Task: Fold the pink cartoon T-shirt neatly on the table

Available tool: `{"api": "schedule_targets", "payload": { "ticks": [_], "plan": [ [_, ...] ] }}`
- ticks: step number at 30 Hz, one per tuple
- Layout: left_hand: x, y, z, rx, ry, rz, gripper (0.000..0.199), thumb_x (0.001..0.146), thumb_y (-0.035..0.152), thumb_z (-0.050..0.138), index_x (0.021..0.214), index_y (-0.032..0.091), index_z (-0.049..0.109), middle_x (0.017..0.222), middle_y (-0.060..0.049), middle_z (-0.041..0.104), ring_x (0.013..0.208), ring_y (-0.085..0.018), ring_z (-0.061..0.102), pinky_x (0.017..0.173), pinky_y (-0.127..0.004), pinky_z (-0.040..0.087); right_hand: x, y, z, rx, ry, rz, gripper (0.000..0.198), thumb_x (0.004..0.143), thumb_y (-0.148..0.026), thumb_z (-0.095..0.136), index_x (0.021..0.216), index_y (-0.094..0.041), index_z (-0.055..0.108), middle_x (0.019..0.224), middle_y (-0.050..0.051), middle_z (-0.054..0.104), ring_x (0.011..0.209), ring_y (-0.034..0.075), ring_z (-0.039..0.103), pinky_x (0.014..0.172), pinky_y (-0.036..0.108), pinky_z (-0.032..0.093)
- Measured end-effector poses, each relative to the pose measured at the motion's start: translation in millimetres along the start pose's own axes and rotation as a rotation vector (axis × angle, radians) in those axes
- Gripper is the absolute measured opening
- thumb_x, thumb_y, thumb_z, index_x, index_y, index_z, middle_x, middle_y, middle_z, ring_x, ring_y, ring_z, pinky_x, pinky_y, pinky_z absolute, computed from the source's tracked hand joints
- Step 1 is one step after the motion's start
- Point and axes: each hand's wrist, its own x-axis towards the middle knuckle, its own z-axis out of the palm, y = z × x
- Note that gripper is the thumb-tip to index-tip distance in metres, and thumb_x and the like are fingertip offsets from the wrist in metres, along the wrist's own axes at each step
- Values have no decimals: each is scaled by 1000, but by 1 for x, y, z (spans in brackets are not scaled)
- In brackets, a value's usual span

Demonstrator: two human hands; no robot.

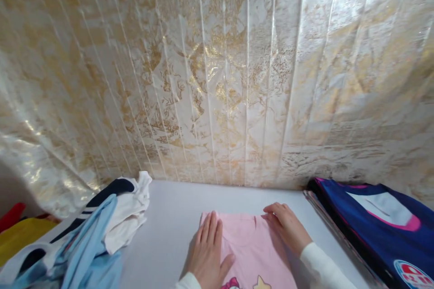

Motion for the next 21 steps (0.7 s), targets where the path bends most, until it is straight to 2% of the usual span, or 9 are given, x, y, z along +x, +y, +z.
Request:
{"api": "schedule_targets", "payload": {
  "ticks": [3, 6, 8, 10, 15, 21],
  "plan": [
    [5, 25, 15, 73, 148, 382, 59, 92, 50, 41, 138, 13, 38, 144, -12, 34, 132, -26, 33, 97, -36, 39, 13, 11, -6, 46, -126, 45, 25, 85, -28, 41, 82, -19, 64, 84, 7, 64, 83, 22, 58, 77, 34, 44],
    [14, 63, 26, 128, 434, 633, 33, 99, 34, 35, 126, 22, 51, 135, -1, 49, 123, -16, 45, 82, -24, 44, 19, 17, -10, 105, -189, 57, 25, 84, -29, 41, 81, -20, 64, 83, 5, 62, 80, 20, 57, 76, 32, 43],
    [21, 83, 29, 109, 624, 655, 28, 99, 31, 36, 118, 24, 56, 131, 4, 54, 120, -12, 47, 77, -22, 44, 20, 17, -13, 129, -192, 63, 23, 82, -28, 43, 84, -20, 65, 82, 4, 60, 78, 19, 56, 73, 31, 43],
    [25, 93, 29, 85, 722, 635, 25, 98, 29, 38, 112, 26, 59, 127, 6, 57, 118, -11, 47, 75, -20, 43, 20, 16, -16, 129, -217, 66, 21, 79, -25, 46, 84, -21, 65, 81, 3, 59, 77, 19, 54, 73, 30, 42],
    [25, 92, 35, 110, 687, 652, 24, 98, 30, 39, 112, 24, 58, 128, 5, 56, 118, -12, 48, 75, -20, 43, 21, 11, -18, 96, -298, 43, 14, 77, -24, 51, 76, -20, 65, 82, 4, 60, 82, 20, 53, 76, 31, 41],
    [21, 94, 35, 62, 786, 576, 23, 93, 32, 49, 113, 24, 59, 130, 2, 54, 121, -16, 46, 78, -23, 44, 25, 4, -17, -72, -207, 23, 13, 77, -16, 48, 73, -19, 60, 85, 5, 60, 84, 20, 53, 79, 32, 39]
  ]
}}
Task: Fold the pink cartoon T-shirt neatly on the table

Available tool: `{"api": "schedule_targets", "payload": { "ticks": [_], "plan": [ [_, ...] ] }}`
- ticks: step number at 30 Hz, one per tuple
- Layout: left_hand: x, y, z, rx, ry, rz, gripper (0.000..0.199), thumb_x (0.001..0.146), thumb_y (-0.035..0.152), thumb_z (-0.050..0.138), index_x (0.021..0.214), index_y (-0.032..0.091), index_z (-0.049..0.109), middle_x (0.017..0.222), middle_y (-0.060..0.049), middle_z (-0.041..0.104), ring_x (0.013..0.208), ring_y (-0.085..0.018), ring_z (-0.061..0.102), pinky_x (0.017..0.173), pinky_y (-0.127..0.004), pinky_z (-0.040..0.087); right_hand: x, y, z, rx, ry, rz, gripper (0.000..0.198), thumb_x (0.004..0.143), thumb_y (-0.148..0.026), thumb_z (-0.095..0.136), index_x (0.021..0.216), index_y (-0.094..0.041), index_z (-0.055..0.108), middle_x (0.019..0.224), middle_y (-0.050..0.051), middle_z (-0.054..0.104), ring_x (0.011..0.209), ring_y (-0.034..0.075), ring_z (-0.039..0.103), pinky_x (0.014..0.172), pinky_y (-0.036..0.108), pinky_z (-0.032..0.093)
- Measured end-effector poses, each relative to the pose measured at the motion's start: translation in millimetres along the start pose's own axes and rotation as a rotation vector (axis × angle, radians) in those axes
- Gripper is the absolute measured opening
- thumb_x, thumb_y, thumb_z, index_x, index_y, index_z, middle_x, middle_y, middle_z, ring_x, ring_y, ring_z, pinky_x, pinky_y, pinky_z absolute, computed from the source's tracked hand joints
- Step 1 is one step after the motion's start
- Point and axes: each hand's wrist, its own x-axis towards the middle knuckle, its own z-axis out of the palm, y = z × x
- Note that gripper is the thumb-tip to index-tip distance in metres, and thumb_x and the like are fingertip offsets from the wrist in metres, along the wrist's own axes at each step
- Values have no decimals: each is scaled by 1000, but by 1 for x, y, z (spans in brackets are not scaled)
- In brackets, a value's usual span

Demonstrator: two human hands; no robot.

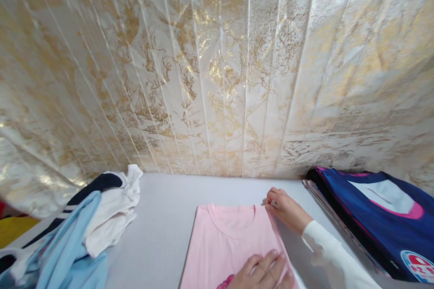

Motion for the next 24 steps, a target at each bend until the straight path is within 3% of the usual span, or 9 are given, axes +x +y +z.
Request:
{"api": "schedule_targets", "payload": {
  "ticks": [4, 7, 13, 16, 19, 21, 24],
  "plan": [
    [-3, 1, -1, 35, -57, 4, 31, 93, 34, 49, 123, 25, 52, 137, -3, 48, 122, -23, 46, 80, -28, 45, -1, -2, 7, -91, 11, 17, 15, 78, -14, 47, 73, -19, 60, 85, 7, 61, 86, 21, 53, 78, 31, 40],
    [-7, 0, 1, 46, -44, -41, 38, 92, 38, 51, 128, 26, 48, 132, -5, 52, 120, -26, 48, 81, -32, 45, -2, 0, 13, -68, 9, 30, 13, 77, -16, 47, 74, -19, 60, 85, 6, 60, 86, 20, 54, 78, 30, 40],
    [-8, -4, 0, 46, -100, 11, 28, 95, 29, 43, 119, 20, 55, 134, -2, 51, 125, -19, 42, 85, -29, 43, -7, 5, 0, 54, 40, 52, 14, 76, -19, 46, 76, -20, 60, 83, 5, 61, 78, 18, 56, 72, 28, 42],
    [-3, -4, -2, -8, -111, 11, 25, 96, 26, 40, 115, 22, 57, 132, 2, 53, 124, -15, 42, 85, -27, 43, -17, 3, -14, 66, 43, 142, 17, 80, -22, 42, 80, -21, 60, 74, 3, 64, 68, 17, 58, 64, 27, 40],
    [0, -2, -2, -54, -101, 27, 25, 97, 28, 39, 115, 24, 56, 131, 3, 54, 121, -15, 46, 84, -27, 42, -25, -3, -16, 19, -60, 283, 28, 86, -27, 41, 66, -21, 60, 58, 3, 64, 58, 17, 57, 57, 27, 35],
    [0, -1, -1, -69, -128, 55, 25, 97, 29, 40, 118, 23, 54, 130, 1, 55, 120, -16, 47, 84, -26, 42, -27, -7, -12, -29, -81, 340, 35, 87, -34, 42, 60, -21, 60, 60, 5, 65, 58, 18, 58, 56, 27, 33],
    [-2, -1, 1, -70, -174, 84, 27, 97, 31, 42, 121, 22, 52, 128, -1, 56, 119, -17, 48, 81, -25, 43, -23, -8, -3, -13, -37, 352, 29, 82, -38, 50, 64, -20, 64, 68, 7, 69, 63, 18, 59, 56, 27, 32]
  ]
}}
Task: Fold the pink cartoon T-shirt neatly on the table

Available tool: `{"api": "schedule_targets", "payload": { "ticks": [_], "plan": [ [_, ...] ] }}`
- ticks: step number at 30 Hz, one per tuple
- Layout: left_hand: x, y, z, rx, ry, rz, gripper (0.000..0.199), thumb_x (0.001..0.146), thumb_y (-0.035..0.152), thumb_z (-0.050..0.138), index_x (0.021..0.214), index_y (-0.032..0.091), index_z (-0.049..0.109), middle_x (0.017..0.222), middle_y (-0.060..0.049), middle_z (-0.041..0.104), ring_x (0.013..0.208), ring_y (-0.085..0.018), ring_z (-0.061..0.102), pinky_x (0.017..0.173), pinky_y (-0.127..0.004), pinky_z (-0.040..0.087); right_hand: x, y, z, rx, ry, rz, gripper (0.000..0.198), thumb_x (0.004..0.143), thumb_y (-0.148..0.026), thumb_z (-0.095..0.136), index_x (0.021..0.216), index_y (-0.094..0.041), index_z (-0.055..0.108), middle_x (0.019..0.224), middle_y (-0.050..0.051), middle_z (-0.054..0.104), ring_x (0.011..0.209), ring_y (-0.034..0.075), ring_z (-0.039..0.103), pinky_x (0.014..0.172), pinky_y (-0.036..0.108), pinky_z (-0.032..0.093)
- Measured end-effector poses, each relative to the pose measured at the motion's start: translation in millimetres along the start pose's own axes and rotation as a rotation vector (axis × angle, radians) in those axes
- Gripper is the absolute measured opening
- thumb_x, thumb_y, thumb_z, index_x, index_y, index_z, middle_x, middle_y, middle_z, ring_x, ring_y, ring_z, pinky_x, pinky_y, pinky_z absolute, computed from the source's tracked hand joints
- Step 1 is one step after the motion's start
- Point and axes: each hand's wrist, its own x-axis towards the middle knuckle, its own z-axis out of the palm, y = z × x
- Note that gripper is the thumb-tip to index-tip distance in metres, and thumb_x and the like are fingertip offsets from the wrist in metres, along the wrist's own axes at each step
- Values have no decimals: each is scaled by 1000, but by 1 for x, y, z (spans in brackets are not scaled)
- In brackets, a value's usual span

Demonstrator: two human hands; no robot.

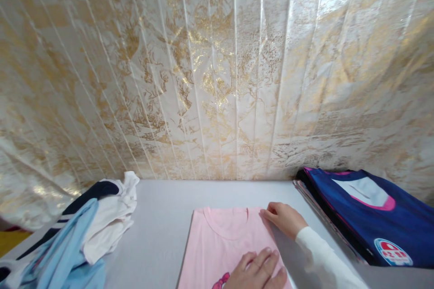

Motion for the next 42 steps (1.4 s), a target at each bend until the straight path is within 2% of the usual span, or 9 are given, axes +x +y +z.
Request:
{"api": "schedule_targets", "payload": {
  "ticks": [7, 14, 18, 20, 23, 26, 30, 36, 42],
  "plan": [
    [3, 0, -1, 16, 136, -43, 24, 94, 31, 47, 114, 24, 58, 124, 2, 60, 117, -15, 50, 80, -25, 42, 8, 7, 5, 85, -14, -55, 20, 80, -31, 51, 69, -19, 64, 70, 3, 69, 67, 16, 59, 58, 24, 35],
    [2, 4, 1, 3, 94, -32, 25, 96, 28, 45, 117, 21, 56, 126, 0, 58, 117, -17, 50, 81, -26, 43, 6, 6, 11, 22, 1, -25, 15, 80, -29, 52, 71, -20, 61, 68, 3, 67, 64, 17, 58, 58, 26, 33],
    [-2, 3, 0, -44, -10, -33, 30, 97, 19, 37, 123, 15, 52, 129, -3, 56, 122, -17, 46, 83, -24, 43, -5, -4, 4, 123, 84, -135, 19, 83, -31, 44, 90, -22, 59, 76, 3, 67, 68, 18, 60, 63, 29, 42],
    [-8, -4, -12, -92, -161, -80, 35, 97, 22, 36, 129, 12, 45, 131, -6, 54, 124, -18, 44, 87, -26, 42, -17, -13, 6, 217, 144, -240, 27, 86, -33, 38, 103, -21, 56, 92, 6, 67, 83, 19, 63, 74, 31, 47],
    [-26, -25, -45, -118, -348, -273, 57, 94, 40, 41, 139, 7, 32, 139, -13, 43, 127, -23, 40, 94, -32, 40, -43, -22, 30, 185, 217, -400, 39, 89, -35, 35, 120, -20, 51, 122, 11, 60, 113, 22, 55, 92, 36, 45],
    [-53, -46, -78, -26, -379, -452, 70, 91, 44, 46, 144, 7, 21, 143, -16, 35, 128, -28, 39, 96, -36, 38, -67, -23, 71, -28, 321, -557, 49, 88, -38, 41, 135, -22, 43, 139, 11, 47, 128, 27, 42, 97, 42, 42],
    [-79, -54, -97, 69, -335, -457, 70, 94, 43, 43, 147, 10, 12, 142, -14, 39, 126, -24, 42, 95, -32, 40, -84, -20, 110, -205, 433, -585, 76, 82, -54, 49, 145, -19, 25, 146, 14, 34, 131, 36, 35, 98, 51, 38],
    [-80, -50, -104, -35, -426, -545, 56, 96, 35, 37, 146, 19, 18, 148, -8, 30, 133, -21, 32, 103, -34, 33, -92, -28, 102, -239, 317, -513, 74, 85, -58, 43, 144, -16, 29, 148, 13, 29, 135, 36, 26, 105, 53, 29],
    [-88, -56, -140, 1, -433, -612, 57, 95, 20, 31, 147, 18, 10, 147, -7, 30, 134, -19, 30, 104, -35, 33, -105, -37, 88, -226, 306, -518, 70, 87, -57, 40, 145, -20, 26, 148, 10, 28, 135, 32, 28, 104, 51, 29]
  ]
}}
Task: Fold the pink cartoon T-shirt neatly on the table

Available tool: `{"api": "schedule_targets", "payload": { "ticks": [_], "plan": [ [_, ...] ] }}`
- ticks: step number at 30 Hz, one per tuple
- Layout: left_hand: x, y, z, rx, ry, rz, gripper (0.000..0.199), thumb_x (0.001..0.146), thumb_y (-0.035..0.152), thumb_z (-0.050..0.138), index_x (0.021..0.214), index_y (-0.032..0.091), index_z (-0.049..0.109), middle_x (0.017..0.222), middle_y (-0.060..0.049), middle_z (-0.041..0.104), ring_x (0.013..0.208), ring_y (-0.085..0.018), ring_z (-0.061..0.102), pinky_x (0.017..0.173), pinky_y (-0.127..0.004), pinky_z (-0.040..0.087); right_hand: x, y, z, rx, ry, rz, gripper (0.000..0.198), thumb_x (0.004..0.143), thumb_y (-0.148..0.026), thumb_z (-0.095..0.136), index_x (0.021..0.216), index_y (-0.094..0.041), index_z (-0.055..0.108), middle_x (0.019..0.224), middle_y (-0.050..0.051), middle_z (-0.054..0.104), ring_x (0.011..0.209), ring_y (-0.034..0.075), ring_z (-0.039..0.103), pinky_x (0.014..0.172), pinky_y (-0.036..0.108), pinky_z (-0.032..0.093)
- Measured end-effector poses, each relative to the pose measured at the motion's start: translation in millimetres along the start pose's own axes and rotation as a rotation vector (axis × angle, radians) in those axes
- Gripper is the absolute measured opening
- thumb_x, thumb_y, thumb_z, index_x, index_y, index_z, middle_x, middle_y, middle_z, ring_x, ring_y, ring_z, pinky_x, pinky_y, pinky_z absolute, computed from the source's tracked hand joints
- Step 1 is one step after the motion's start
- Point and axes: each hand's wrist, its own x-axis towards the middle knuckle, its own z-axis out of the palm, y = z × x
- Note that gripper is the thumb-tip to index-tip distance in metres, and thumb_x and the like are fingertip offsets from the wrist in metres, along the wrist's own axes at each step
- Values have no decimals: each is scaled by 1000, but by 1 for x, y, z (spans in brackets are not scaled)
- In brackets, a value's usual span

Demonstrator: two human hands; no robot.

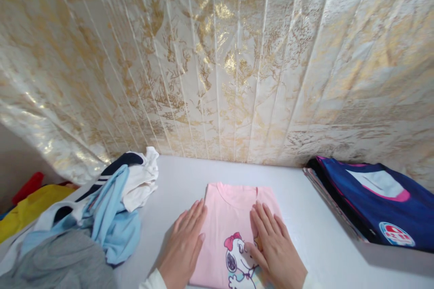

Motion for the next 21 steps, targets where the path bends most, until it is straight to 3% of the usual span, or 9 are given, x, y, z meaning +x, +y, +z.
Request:
{"api": "schedule_targets", "payload": {
  "ticks": [3, 5, 7, 10, 16, 21],
  "plan": [
    [-11, 6, -10, 30, 3, 147, 56, 95, 27, 33, 147, 16, 14, 146, -7, 32, 134, -20, 30, 103, -33, 33, -6, -6, -9, 7, 20, -122, 75, 87, -55, 42, 148, -22, 12, 149, 9, 25, 133, 30, 32, 103, 46, 33],
    [-18, 14, -9, 60, 4, 286, 55, 96, 32, 32, 146, 14, 20, 144, -8, 36, 133, -20, 32, 101, -31, 34, -11, -7, -12, 3, 11, -192, 78, 86, -55, 43, 148, -24, 7, 149, 8, 26, 132, 30, 35, 102, 44, 34],
    [-23, 21, -2, 104, 19, 342, 50, 97, 28, 30, 145, 13, 23, 142, -7, 40, 130, -18, 35, 99, -28, 34, -17, -6, -12, -14, 7, -223, 79, 86, -56, 44, 148, -24, 6, 148, 8, 27, 131, 30, 37, 100, 44, 36],
    [-27, 26, 4, 133, 15, 327, 48, 98, 21, 27, 145, 14, 24, 141, -5, 41, 129, -16, 37, 100, -26, 32, -27, -2, -7, -43, 13, -219, 80, 86, -56, 44, 148, -23, 7, 148, 10, 29, 130, 32, 38, 97, 46, 38],
    [-24, 21, -5, 6, -158, 354, 56, 97, 42, 37, 146, 22, 20, 144, -6, 35, 130, -22, 38, 98, -31, 36, -34, 2, 3, -24, -18, -180, 75, 86, -55, 45, 147, -25, 12, 147, 10, 28, 131, 34, 34, 97, 51, 39],
    [-3, 30, -7, -163, -351, 226, 55, 95, 46, 40, 143, 22, 29, 148, -8, 26, 134, -26, 30, 104, -38, 33, -23, 8, -17, 102, -195, -167, 62, 90, -50, 42, 144, -22, 28, 147, 9, 27, 134, 31, 30, 102, 49, 38]
  ]
}}
